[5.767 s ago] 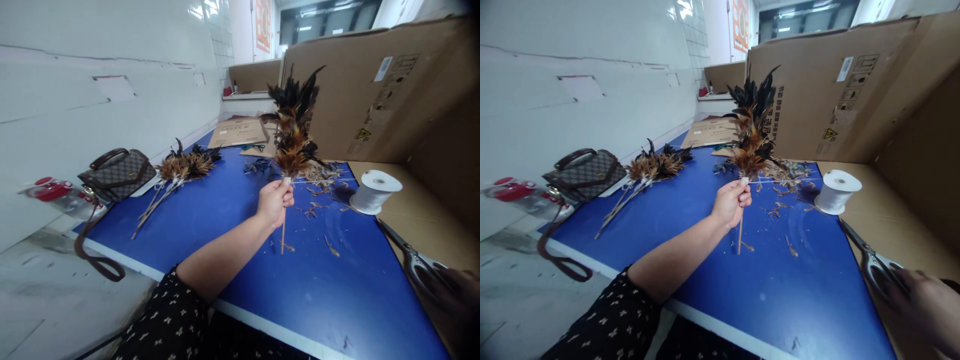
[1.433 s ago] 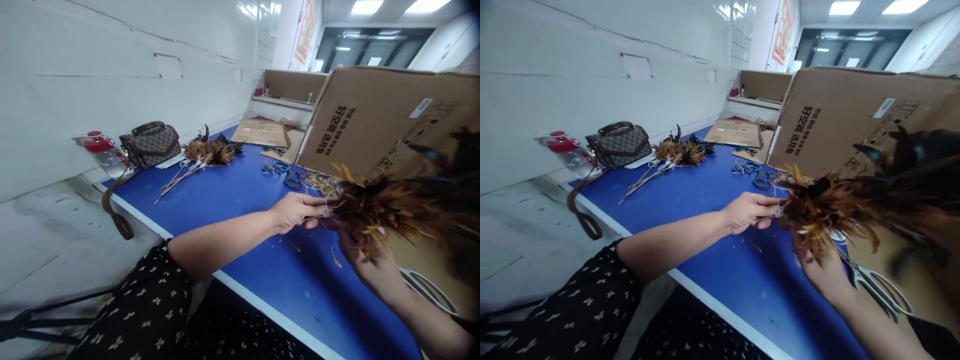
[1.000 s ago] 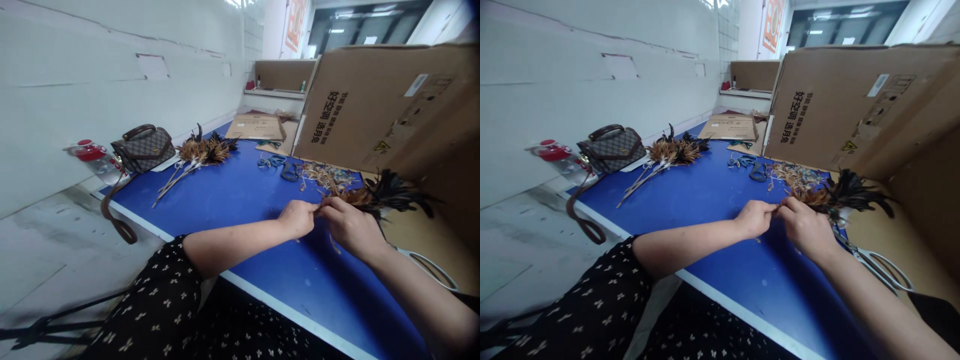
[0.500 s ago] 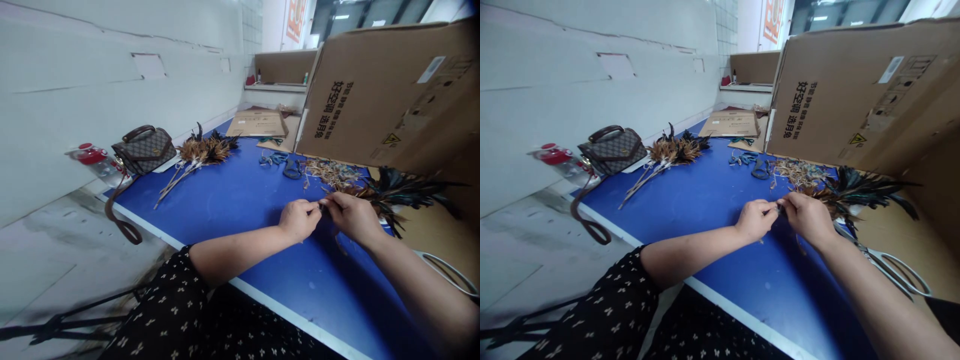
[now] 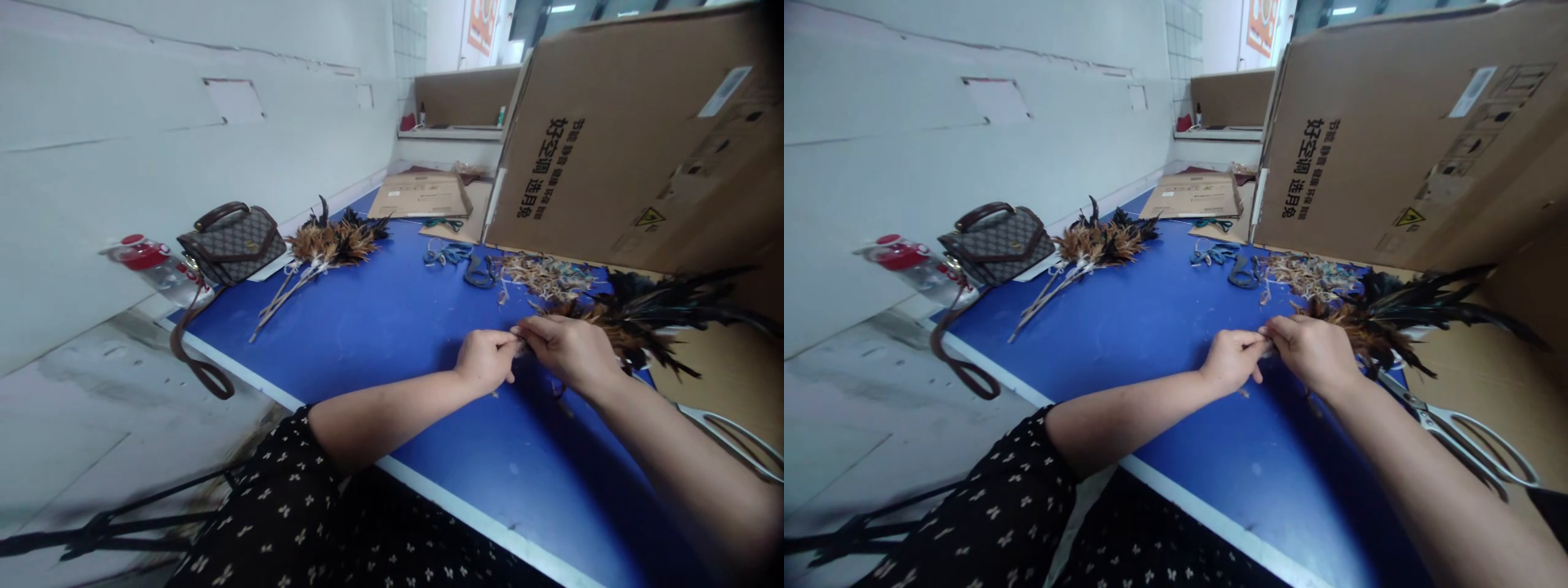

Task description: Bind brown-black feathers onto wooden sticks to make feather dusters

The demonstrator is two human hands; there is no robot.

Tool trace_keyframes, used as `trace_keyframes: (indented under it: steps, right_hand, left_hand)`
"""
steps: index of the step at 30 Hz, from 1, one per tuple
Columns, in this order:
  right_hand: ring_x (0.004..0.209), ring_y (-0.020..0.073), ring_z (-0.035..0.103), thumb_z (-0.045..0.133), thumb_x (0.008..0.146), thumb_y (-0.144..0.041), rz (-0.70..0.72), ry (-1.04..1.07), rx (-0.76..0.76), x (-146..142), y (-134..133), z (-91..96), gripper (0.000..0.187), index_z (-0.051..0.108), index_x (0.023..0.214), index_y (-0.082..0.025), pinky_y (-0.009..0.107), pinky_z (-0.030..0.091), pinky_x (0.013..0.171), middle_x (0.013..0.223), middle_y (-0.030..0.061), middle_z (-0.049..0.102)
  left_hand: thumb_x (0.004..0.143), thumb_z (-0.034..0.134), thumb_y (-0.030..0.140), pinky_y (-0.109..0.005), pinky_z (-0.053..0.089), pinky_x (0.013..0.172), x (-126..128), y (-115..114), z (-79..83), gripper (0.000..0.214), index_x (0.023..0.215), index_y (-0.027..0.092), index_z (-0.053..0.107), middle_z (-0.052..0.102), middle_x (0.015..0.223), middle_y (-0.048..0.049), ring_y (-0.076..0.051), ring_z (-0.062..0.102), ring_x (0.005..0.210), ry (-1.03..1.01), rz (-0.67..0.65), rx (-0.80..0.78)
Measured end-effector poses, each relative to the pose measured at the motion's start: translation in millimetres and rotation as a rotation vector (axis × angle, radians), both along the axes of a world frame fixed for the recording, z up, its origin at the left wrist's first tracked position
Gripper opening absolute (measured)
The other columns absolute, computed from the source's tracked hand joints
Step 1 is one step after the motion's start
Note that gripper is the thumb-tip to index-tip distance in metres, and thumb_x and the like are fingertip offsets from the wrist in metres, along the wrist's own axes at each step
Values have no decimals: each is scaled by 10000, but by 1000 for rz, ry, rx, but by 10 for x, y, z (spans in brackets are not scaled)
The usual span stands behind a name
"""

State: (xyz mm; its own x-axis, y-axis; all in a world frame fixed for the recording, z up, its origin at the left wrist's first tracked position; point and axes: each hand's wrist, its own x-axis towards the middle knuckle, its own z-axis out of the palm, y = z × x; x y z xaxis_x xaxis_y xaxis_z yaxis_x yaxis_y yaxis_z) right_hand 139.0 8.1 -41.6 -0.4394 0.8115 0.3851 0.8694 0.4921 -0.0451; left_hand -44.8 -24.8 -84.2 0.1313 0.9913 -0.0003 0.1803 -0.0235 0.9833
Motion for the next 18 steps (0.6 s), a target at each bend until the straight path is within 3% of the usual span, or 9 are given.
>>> trace_keyframes:
  steps: [5,9,12,15,16,18]
  right_hand:
    - [783,207,764,575,1088,-439,14,44,24,-26,-6,-56,322,865,1054,-302,306,374,588,1060,45,864]
    - [869,234,801,587,1104,-422,100,294,64,-66,-96,-17,308,848,1034,-275,328,553,727,1021,60,856]
    - [1057,283,805,629,1089,-366,107,520,281,-83,-291,-9,232,824,1105,-241,423,631,974,1193,128,830]
    - [1132,354,768,682,1057,-394,-92,674,478,-85,-506,-122,203,788,1062,-222,533,617,1053,1156,180,797]
    - [1051,351,771,692,1052,-435,-170,741,444,-86,-554,-182,232,772,1039,-218,528,635,989,1061,170,794]
    - [878,311,764,681,1059,-533,-255,886,207,-90,-591,-307,334,753,1069,-207,466,655,824,942,130,787]
  left_hand:
    - [979,704,161,-196,395,531,46,61,101,206,776,146,730,652,644,42,-90,671,506,-255,44,-217]
    - [970,703,140,-191,379,520,37,85,188,141,845,137,766,679,684,34,-88,685,516,-312,89,-191]
    - [979,705,157,-196,347,499,16,106,215,106,894,132,764,669,642,34,-95,671,493,-340,157,-168]
    - [968,691,139,-193,328,493,-5,118,206,92,891,133,741,632,573,37,-108,670,488,-326,187,-126]
    - [963,690,136,-191,336,496,-8,115,200,84,892,135,736,632,570,37,-111,673,491,-321,186,-110]
    - [961,695,148,-189,366,502,-3,96,185,74,896,138,728,653,597,31,-112,677,491,-320,178,-79]
